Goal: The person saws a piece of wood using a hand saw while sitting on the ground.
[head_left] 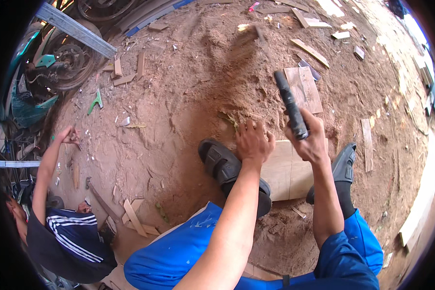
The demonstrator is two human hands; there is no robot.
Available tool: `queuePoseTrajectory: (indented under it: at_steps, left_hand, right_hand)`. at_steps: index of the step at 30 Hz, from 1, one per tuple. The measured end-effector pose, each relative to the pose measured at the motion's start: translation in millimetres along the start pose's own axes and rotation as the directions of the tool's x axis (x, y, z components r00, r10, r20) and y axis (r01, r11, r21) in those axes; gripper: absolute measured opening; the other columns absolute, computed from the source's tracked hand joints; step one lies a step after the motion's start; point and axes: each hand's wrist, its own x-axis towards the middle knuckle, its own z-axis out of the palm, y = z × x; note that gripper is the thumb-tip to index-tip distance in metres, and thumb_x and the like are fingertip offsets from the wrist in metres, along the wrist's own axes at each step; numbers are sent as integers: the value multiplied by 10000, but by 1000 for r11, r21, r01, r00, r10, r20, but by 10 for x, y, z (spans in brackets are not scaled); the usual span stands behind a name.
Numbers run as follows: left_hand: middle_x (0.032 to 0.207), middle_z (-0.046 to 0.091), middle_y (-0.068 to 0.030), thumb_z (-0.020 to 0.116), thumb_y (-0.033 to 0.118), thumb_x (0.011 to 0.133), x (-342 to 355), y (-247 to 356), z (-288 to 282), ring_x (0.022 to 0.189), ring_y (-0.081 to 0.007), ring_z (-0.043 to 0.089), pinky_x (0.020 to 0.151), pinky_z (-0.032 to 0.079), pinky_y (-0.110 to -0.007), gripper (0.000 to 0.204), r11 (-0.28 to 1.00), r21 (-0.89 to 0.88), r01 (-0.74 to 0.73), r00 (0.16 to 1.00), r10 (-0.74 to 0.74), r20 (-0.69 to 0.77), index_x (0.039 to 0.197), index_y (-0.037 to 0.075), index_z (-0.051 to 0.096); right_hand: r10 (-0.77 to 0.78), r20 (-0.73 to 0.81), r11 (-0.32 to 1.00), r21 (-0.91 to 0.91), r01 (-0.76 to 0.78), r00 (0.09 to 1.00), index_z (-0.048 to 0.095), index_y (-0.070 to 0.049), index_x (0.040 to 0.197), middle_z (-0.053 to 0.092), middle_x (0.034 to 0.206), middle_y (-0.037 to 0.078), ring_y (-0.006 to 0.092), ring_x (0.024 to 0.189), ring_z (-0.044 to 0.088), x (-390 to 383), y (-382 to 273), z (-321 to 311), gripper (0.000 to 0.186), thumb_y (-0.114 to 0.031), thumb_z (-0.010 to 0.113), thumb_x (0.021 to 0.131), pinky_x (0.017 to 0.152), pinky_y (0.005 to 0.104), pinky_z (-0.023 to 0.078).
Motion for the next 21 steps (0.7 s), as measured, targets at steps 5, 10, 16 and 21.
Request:
queuePoseTrajectory:
  at_steps: [5,10,16,21]
  left_hand:
    - [1252,563,-151,604,404,910,17,-47,15,1200,-342,525,1039,445,-494,401,988,-113,102,992,-93,85,1171,105,661]
    - [1240,564,-132,617,373,891,34,-139,229,1187,-336,528,1019,458,-484,347,996,-70,54,998,-53,19,1126,122,666]
    - [1162,596,-136,627,364,833,-3,-10,74,1160,-334,542,965,477,-494,359,1000,-19,-8,997,6,-80,1073,99,667]
    - [1182,590,-142,634,382,815,-28,-27,81,1168,-338,535,976,469,-500,396,999,-34,-1,992,-3,-122,1088,97,668]
  right_hand:
    - [-54,185,979,203,16,981,645,35,991,610,657,110,186,574,611,-157,-259,106,251,-90,721,787,548,343,483]
    - [-67,151,982,184,39,986,645,24,1024,583,668,116,232,573,600,-400,-304,102,298,-67,724,751,572,359,478]
    - [47,-36,996,74,-44,998,675,23,1070,656,706,84,204,619,681,-731,-364,-270,308,-27,707,768,620,313,523]
    - [101,-9,995,-24,-102,995,656,25,1021,657,703,108,207,616,685,-861,-324,-313,260,-33,697,771,593,338,529]
